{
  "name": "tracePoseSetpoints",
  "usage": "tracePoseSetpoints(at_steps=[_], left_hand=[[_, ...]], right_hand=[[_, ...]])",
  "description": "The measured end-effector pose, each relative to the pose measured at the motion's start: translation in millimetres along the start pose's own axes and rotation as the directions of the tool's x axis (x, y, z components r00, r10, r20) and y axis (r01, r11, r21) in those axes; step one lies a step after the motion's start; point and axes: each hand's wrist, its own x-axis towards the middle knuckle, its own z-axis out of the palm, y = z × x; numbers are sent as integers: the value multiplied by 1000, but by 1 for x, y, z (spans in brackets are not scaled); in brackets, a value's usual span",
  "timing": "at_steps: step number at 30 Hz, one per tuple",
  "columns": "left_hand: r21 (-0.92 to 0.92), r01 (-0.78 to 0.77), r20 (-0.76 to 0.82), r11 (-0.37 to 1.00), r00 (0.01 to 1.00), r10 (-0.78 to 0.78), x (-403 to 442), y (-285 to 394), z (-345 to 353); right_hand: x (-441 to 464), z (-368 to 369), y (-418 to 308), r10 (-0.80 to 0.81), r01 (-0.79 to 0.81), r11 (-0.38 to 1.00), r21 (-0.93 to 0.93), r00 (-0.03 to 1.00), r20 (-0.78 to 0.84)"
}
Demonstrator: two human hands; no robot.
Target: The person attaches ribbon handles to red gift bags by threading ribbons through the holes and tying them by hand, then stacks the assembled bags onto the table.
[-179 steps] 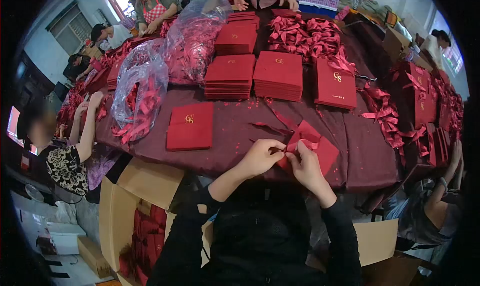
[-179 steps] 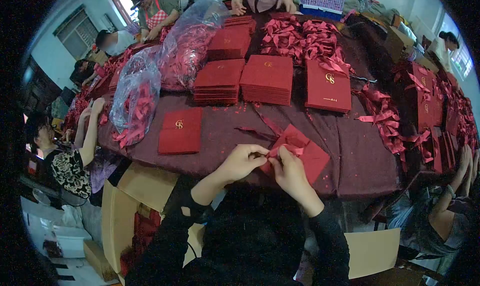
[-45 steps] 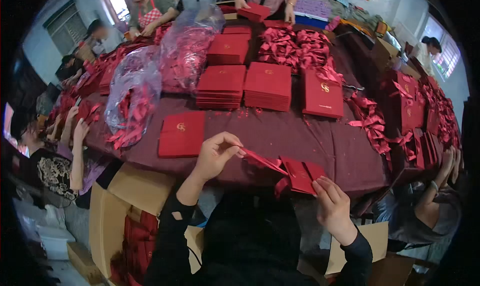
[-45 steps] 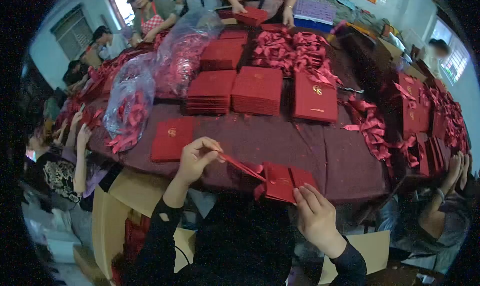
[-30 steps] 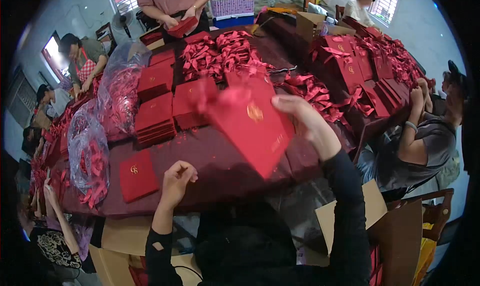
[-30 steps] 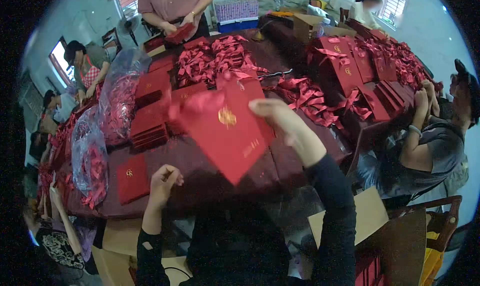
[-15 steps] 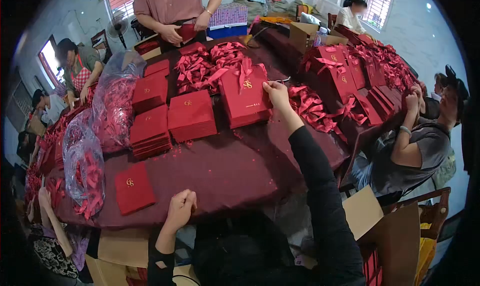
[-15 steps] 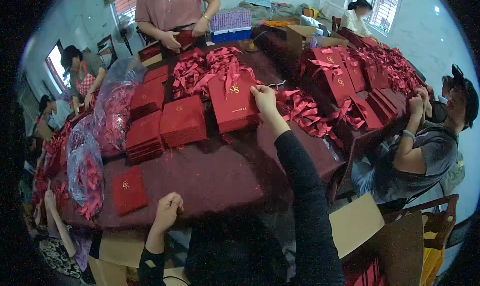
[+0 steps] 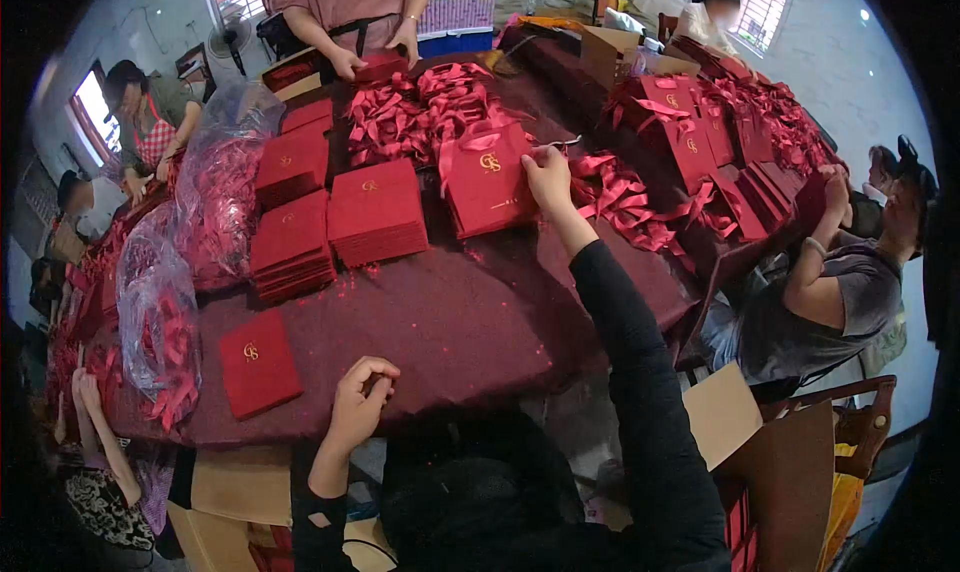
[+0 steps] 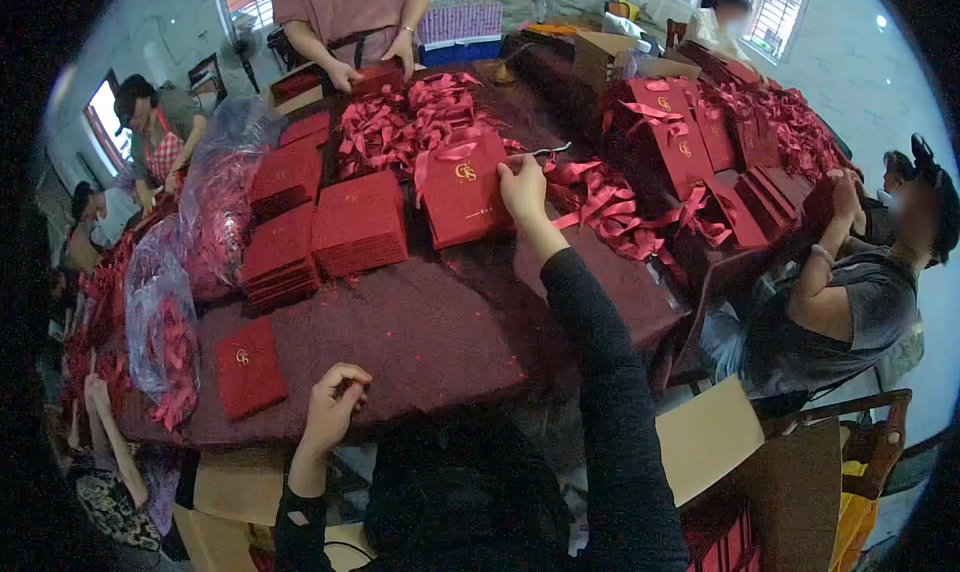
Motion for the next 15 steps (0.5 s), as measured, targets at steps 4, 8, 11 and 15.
tracePoseSetpoints(at_steps=[4, 8, 11, 15], left_hand=[[-4, -8, -8, 1000, 1000, 8, -5, -2, -4], [-12, -44, -6, 999, 999, 44, -6, -3, -2], [-39, -37, -6, 999, 999, 37, -7, 1, -1], [-19, -19, -7, 1000, 1000, 19, -9, 3, -1]], right_hand=[[-12, -3, -8, 77, -78, 996, -40, 997, -26], [-13, 8, -1, 161, -159, 986, 53, 986, -41], [-14, 15, 11, 112, -116, 992, -40, 990, -91], [-13, 13, 14, 165, -166, 985, -53, 986, -23]])
